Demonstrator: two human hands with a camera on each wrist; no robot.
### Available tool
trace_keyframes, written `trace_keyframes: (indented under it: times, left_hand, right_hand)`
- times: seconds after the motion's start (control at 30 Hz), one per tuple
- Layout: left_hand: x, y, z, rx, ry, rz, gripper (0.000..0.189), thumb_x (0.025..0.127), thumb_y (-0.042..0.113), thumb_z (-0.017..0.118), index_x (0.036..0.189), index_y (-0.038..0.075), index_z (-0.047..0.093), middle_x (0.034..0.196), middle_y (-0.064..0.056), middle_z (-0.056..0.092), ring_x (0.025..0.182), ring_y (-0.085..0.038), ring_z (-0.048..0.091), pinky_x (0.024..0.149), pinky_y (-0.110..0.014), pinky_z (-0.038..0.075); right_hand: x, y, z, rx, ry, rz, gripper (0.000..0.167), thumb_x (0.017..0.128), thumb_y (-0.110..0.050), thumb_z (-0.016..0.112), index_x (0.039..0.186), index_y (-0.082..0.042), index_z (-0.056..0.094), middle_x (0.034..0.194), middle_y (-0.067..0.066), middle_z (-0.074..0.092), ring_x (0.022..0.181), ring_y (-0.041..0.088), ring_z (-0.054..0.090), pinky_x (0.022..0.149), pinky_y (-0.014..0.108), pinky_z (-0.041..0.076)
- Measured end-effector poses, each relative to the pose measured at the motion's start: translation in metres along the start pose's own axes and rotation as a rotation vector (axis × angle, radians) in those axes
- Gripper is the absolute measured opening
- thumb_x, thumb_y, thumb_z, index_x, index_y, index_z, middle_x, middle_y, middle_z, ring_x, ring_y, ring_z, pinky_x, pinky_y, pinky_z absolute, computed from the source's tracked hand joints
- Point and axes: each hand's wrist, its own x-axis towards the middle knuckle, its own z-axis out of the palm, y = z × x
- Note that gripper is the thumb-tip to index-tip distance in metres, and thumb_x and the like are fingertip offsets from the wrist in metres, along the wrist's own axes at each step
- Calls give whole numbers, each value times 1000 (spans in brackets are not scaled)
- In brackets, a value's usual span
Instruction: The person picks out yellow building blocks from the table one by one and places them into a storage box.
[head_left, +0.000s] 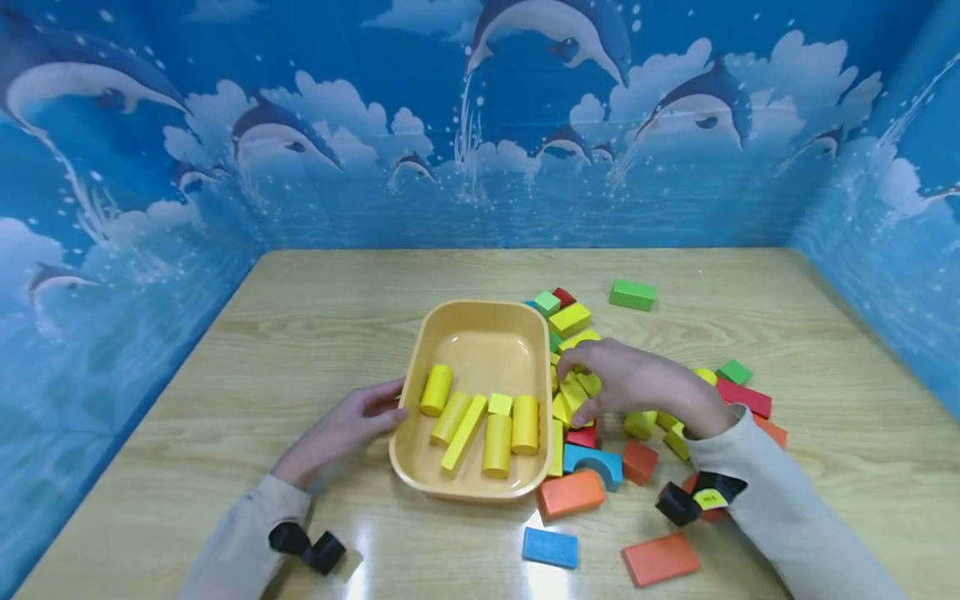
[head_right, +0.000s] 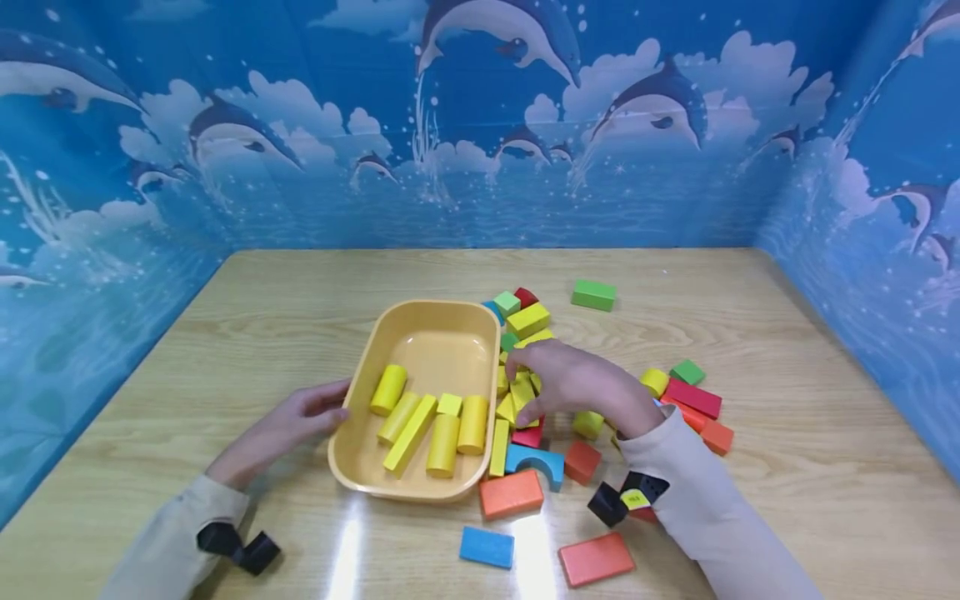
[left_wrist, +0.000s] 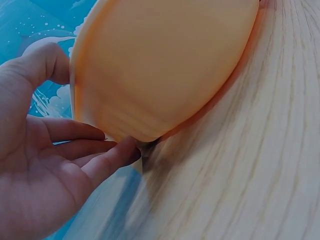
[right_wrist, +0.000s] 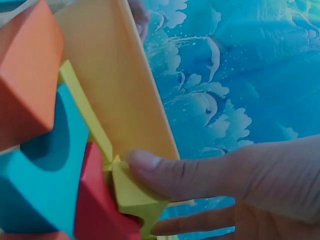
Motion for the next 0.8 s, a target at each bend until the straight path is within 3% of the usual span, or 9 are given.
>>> trace_keyframes:
  times: [0.2,0.37,0.57,0.7,0.8]
  left_hand:
    - [-1,1,0,24,24,-35,62,97,25,56,148,2,32,150,-21,36,135,-39,37,110,-56,30]
    - [0,0,-1,34,28,-36,61,96,25,55,148,1,33,149,-21,37,135,-39,37,110,-57,29]
    - [0,0,-1,32,26,-38,60,96,25,54,147,0,34,149,-21,37,136,-39,36,111,-57,27]
    - [0,-1,-1,26,28,-38,60,96,25,54,147,0,34,149,-21,37,136,-40,35,111,-58,27]
    - [1,-2,-1,18,23,-35,60,96,25,54,147,-1,34,149,-21,37,136,-39,35,111,-58,27]
  right_hand:
    - [6,4,2,47,-42,9,41,76,-29,83,106,-16,57,106,2,57,92,23,49,70,33,47]
    - [4,8,1,88,-66,-26,33,78,-21,82,95,-16,53,92,3,53,81,21,48,62,29,43]
    - [3,14,2,71,-57,-121,31,76,-18,82,83,-17,52,88,0,53,91,22,52,71,33,46]
    - [5,14,1,63,23,-120,33,73,-24,83,82,-17,52,94,2,53,91,22,50,68,32,45]
    - [5,13,-1,90,167,-129,35,72,-25,84,84,-17,52,98,4,52,89,23,51,66,32,47]
